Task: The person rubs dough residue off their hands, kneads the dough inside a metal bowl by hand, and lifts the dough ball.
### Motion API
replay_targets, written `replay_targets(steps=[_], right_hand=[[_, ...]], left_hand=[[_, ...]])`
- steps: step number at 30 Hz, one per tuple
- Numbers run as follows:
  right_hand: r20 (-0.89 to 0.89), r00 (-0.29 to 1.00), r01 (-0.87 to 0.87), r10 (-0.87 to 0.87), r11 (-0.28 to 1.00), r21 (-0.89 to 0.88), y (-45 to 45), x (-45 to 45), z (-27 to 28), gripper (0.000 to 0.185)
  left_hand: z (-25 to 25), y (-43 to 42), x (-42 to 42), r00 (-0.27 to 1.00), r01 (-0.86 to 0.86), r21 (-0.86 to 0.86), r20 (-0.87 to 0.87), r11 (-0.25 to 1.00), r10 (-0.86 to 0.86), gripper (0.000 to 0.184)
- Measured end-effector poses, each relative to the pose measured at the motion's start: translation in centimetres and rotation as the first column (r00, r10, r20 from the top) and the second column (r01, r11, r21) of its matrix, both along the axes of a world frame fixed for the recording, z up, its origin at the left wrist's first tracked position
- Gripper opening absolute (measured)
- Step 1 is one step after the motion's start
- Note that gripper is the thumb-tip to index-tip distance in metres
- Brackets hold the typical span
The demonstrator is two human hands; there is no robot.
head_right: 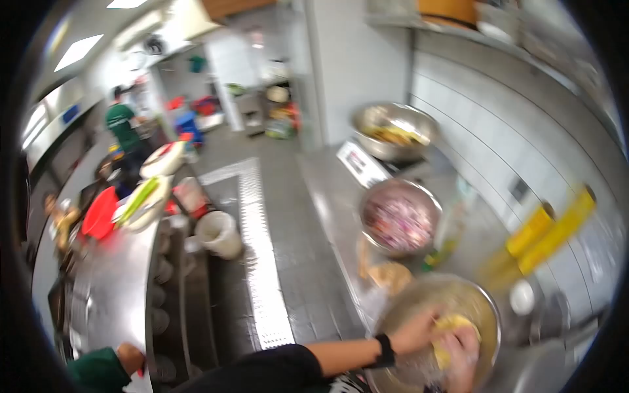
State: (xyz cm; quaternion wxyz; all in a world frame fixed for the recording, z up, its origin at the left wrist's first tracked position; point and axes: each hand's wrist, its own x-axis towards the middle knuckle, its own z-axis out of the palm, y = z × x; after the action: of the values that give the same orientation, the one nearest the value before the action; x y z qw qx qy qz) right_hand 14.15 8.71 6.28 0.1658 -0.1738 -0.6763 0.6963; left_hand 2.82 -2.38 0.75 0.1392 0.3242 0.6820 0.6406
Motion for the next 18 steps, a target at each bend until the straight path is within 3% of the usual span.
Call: replay_targets(steps=[1, 2, 5, 7, 11, 12, 14, 18], right_hand=[[0.039, 0.999, -0.018, 0.019, 0.999, -0.041, 0.5, -0.1, -0.4, 0.017], [0.111, 0.989, -0.076, 0.099, 0.978, -0.196, -2.9, -0.1, 5.6, 0.031], [0.120, 0.989, -0.075, 0.085, 0.993, -0.091, -1.6, 0.6, 3.6, 0.033], [0.183, 0.981, -0.091, 0.065, 0.986, 0.136, -1.9, -0.1, 4.2, 0.031], [0.164, 0.982, -0.165, 0.096, 0.858, 0.486, -0.6, -0.3, 1.9, 0.026], [0.159, 0.981, -0.179, 0.111, 0.830, 0.529, -0.3, -0.2, 1.8, 0.026], [0.171, 0.977, -0.200, 0.127, 0.824, 0.530, -0.7, -0.4, 2.4, 0.026], [0.197, 0.971, -0.214, 0.135, 0.855, 0.472, -2.0, -0.8, 4.0, 0.025]], left_hand=[[0.4, -0.1, 0.0, 0.998, 0.040, -0.019, 0.045, 0.999, -0.039, 0.060], [-0.3, 0.1, 0.1, 1.000, 0.021, 0.088, 0.006, 0.996, -0.022, 0.065], [0.8, -0.5, -0.1, 0.998, 0.028, -0.010, 0.058, 1.000, -0.027, 0.068], [1.7, -0.8, -0.6, 0.997, 0.042, -0.045, 0.063, 0.998, -0.039, 0.070], [2.1, -1.3, -0.9, 0.998, -0.025, -0.052, 0.055, 0.998, 0.028, 0.074], [1.5, -0.9, -0.9, 0.996, -0.086, -0.010, 0.024, 0.996, 0.087, 0.067], [0.5, -0.4, -1.1, 0.978, -0.203, 0.080, -0.029, 0.976, 0.205, 0.052], [3.5, -2.0, -1.2, 0.980, -0.192, -0.065, -0.060, 0.979, 0.188, 0.057]])
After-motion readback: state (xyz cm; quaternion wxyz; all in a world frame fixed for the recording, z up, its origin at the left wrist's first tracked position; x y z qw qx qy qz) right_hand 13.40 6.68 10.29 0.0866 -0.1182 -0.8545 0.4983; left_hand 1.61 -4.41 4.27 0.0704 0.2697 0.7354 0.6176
